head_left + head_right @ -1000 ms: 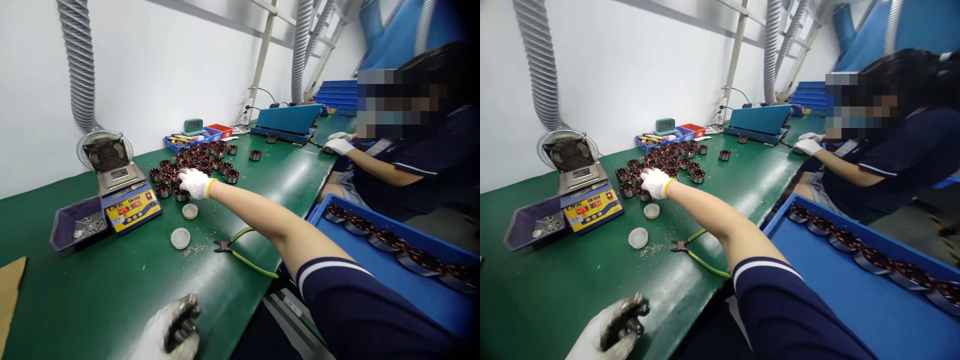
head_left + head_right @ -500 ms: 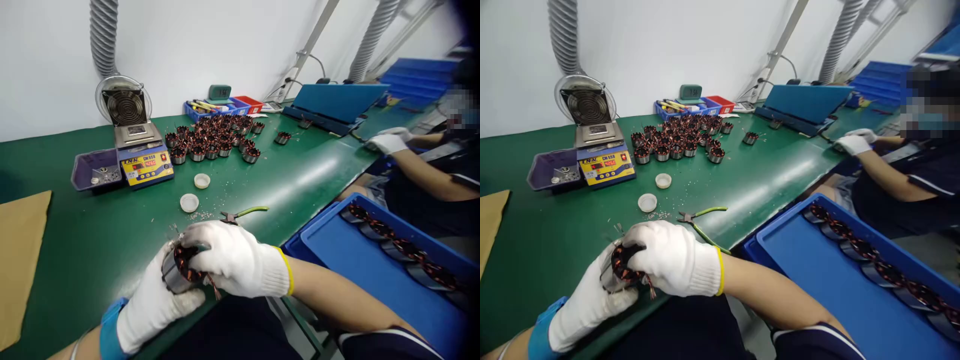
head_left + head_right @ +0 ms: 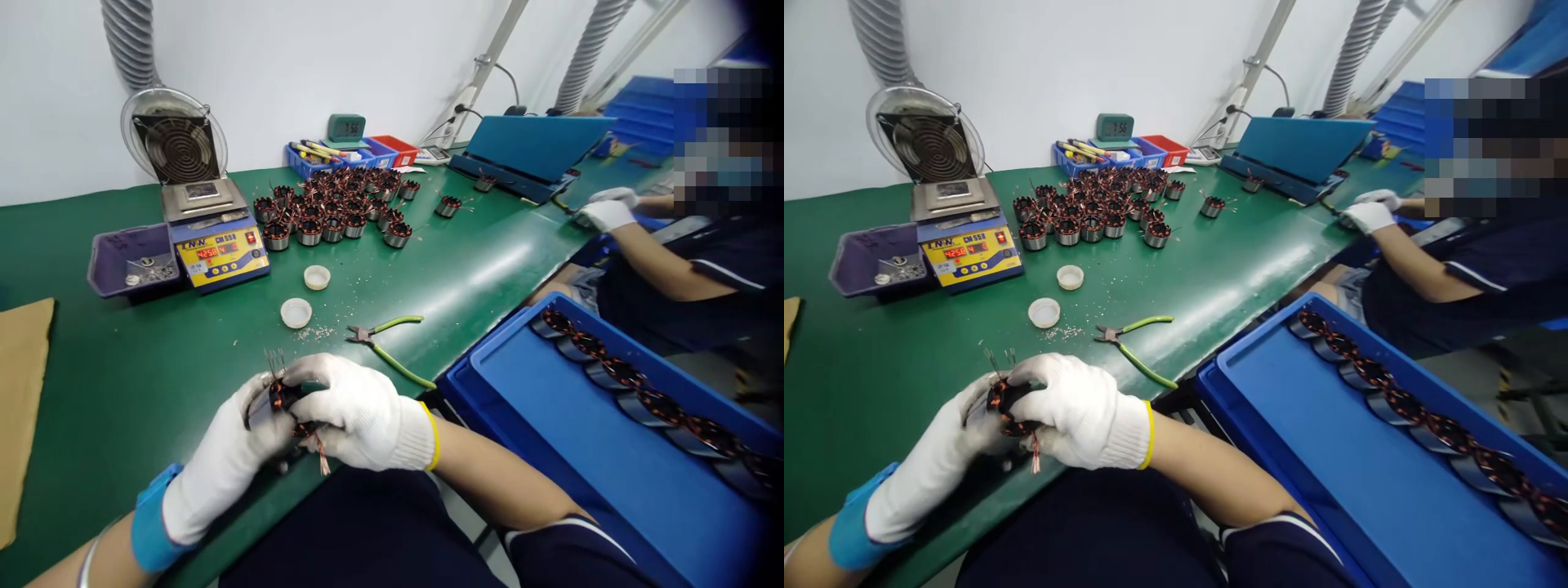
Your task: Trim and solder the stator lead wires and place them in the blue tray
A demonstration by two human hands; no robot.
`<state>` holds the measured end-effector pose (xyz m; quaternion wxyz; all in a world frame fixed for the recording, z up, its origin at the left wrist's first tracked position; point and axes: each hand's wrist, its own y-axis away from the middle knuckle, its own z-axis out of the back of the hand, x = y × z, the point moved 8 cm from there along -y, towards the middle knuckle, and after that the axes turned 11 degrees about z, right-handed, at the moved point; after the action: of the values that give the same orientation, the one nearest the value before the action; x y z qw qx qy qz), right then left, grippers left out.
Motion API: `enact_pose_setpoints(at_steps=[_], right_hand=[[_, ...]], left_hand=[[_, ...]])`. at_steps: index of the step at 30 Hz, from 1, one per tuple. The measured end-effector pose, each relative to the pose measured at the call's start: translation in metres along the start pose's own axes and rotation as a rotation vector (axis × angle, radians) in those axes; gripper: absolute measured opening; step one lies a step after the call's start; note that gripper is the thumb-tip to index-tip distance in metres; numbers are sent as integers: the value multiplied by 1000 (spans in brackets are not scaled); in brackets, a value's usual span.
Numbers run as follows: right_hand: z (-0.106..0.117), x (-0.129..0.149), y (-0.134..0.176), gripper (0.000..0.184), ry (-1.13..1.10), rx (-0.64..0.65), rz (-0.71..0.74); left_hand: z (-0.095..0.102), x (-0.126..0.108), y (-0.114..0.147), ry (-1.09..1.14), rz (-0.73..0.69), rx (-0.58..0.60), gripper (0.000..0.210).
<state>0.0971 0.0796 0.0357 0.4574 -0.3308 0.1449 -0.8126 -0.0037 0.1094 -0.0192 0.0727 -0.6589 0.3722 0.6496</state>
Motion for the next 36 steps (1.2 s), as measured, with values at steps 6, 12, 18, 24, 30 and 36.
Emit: enact_pose_setpoints(at_steps=[6,12,18,24,30,36], right_hand=[[-4,-18,27,76,-322,-231,-440],[-85,-18,42,71,-1488,-331,-922],[-56,-31,33,40,-716,-364,-774],[0,-1,23,24,187,-96,-287],[-75,-29,46,75,-1326,-414,-823],[-54,-33,37,39,-806,-402,-745]], left_hand=[[36,-8,10,-56,-173,-435,54],[56,-18,20,-151,-484,-584,56],[52,-24,19,-140,-364,-589,57],[31,-10,5,-80,-48,-377,48],[47,-21,31,-160,-535,-555,53],[48,-22,27,-141,-436,-569,56]])
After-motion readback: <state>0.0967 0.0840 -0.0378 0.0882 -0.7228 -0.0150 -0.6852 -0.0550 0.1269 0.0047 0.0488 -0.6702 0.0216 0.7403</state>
